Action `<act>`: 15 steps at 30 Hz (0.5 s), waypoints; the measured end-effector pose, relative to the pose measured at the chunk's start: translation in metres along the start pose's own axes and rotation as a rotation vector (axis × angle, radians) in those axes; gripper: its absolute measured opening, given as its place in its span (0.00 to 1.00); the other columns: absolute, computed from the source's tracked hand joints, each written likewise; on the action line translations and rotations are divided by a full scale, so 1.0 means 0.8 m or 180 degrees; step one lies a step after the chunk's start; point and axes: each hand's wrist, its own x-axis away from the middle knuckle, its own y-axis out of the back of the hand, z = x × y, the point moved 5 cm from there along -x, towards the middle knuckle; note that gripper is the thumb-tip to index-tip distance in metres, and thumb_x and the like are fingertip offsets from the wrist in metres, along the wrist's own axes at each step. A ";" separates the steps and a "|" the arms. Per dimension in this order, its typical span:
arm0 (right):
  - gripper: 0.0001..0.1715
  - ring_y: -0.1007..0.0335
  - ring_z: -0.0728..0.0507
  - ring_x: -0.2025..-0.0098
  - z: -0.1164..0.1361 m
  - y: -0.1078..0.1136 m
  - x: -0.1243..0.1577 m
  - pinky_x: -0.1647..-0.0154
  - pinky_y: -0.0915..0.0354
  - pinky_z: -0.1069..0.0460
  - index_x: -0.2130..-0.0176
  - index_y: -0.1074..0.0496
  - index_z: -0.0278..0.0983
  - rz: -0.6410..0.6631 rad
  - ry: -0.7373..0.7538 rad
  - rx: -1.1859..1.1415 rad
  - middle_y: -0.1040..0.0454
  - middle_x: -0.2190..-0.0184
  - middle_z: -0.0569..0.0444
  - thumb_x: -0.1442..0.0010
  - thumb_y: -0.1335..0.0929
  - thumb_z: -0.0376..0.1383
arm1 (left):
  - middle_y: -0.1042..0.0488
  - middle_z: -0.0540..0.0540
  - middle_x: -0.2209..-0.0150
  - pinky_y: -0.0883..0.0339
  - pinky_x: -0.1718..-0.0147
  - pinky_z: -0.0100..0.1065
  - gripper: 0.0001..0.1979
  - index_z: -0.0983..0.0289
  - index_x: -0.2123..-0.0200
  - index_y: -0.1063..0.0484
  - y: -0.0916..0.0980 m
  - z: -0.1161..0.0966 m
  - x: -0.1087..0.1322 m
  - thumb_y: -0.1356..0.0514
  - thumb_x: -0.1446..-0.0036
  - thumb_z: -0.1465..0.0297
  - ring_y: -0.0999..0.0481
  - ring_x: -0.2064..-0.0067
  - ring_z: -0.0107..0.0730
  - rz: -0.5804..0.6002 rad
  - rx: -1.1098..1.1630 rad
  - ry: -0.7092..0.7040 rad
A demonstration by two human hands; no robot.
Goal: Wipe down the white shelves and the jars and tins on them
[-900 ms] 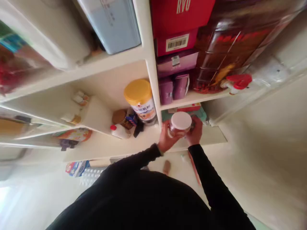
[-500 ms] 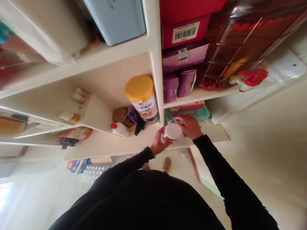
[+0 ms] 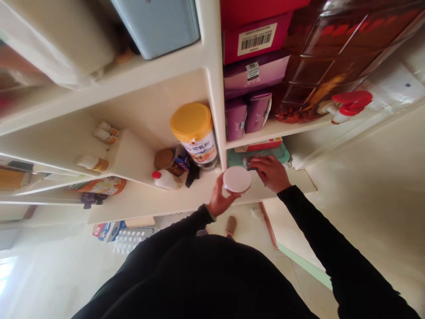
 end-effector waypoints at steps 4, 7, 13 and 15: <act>0.17 0.22 0.38 0.50 -0.034 0.008 0.036 0.45 0.32 0.41 0.52 0.15 0.41 -0.0616 -0.0683 0.0249 0.14 0.46 0.52 0.31 0.33 0.33 | 0.24 0.68 0.35 0.28 0.33 0.60 0.47 0.60 0.32 0.38 -0.028 -0.029 -0.028 0.21 0.49 0.57 0.22 0.33 0.59 -0.0064 0.0577 -0.0020; 0.15 0.22 0.36 0.48 -0.035 0.005 0.048 0.42 0.30 0.39 0.52 0.16 0.40 -0.1037 -0.0941 0.0209 0.14 0.47 0.49 0.31 0.33 0.35 | 0.21 0.65 0.40 0.25 0.35 0.58 0.43 0.61 0.37 0.34 -0.045 -0.050 -0.056 0.20 0.52 0.63 0.19 0.38 0.56 -0.0077 0.0982 0.0140; 0.14 0.21 0.36 0.46 -0.023 -0.001 0.041 0.42 0.30 0.40 0.52 0.18 0.41 -0.1253 -0.1155 0.0185 0.14 0.46 0.49 0.30 0.34 0.37 | 0.18 0.61 0.45 0.24 0.35 0.54 0.36 0.63 0.42 0.27 -0.050 -0.093 -0.098 0.22 0.56 0.78 0.18 0.40 0.53 -0.0216 0.1047 0.0272; 0.14 0.20 0.36 0.46 -0.020 -0.002 0.036 0.43 0.30 0.41 0.52 0.18 0.41 -0.1247 -0.1191 0.0240 0.14 0.46 0.49 0.31 0.34 0.36 | 0.18 0.61 0.46 0.25 0.34 0.53 0.35 0.64 0.43 0.27 -0.051 -0.095 -0.108 0.23 0.55 0.80 0.18 0.39 0.53 -0.0355 0.0974 0.0273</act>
